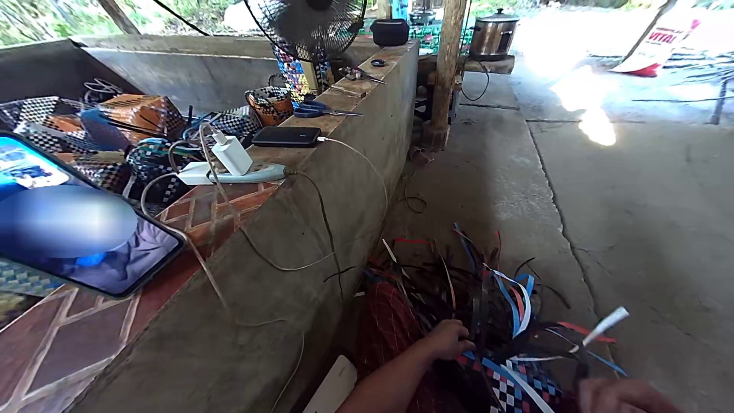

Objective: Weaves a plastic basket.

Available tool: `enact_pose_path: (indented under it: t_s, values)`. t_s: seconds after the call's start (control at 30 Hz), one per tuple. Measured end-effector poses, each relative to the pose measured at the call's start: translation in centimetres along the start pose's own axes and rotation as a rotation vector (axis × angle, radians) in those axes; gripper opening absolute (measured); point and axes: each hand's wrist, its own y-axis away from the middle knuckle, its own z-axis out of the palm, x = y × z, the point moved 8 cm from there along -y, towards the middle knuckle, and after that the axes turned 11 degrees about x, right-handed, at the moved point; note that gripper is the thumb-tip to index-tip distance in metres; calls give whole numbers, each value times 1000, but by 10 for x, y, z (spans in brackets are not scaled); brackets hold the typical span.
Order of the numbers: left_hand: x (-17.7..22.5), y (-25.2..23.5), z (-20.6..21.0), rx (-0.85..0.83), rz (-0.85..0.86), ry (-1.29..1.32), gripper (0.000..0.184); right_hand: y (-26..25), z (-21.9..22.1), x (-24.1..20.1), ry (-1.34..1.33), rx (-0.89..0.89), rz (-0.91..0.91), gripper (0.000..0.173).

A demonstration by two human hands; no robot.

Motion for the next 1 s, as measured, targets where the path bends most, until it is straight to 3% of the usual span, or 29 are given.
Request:
enact_pose_path:
  t_s: [0.13, 0.3, 0.4, 0.47, 0.57, 0.67, 0.73, 0.77, 0.83, 0.97, 1.0]
  values:
    - [-2, 8, 0, 3, 8, 2, 37, -69, 41, 36, -427, 25, -225, 44]
    - [-7, 14, -2, 0, 1, 6, 35, -86, -15, 108, -1011, 652, -349, 43]
    - [-7, 11, -1, -6, 6, 7, 35, -66, -26, 149, -882, 889, -166, 45]
    - [-6, 5, 1, -16, 18, -3, 36, -61, -16, 151, -814, 832, -135, 44]
    - [-3, 0, 3, -23, 15, 5, 35, -60, 10, 116, -679, 497, -268, 47]
    - [-3, 0, 2, -8, 24, 23, 35, -62, 28, 77, -26, 516, -373, 30]
    - [-4, 1, 1, 7, 45, 34, 34, -64, 43, 72, 494, 591, -486, 23]
    - [-3, 2, 1, 7, 48, 41, 32, -65, 51, 76, 608, 596, -533, 24]
    - [-1, 6, -1, 29, 56, 86, 25, -68, 64, 94, 506, 544, -550, 24]
    - [0, 14, -9, 104, 34, 167, 29, -72, 76, 115, -391, 508, -253, 29]
    - [-1, 13, -7, 96, 41, 148, 29, -71, 74, 113, -478, 543, -215, 29]
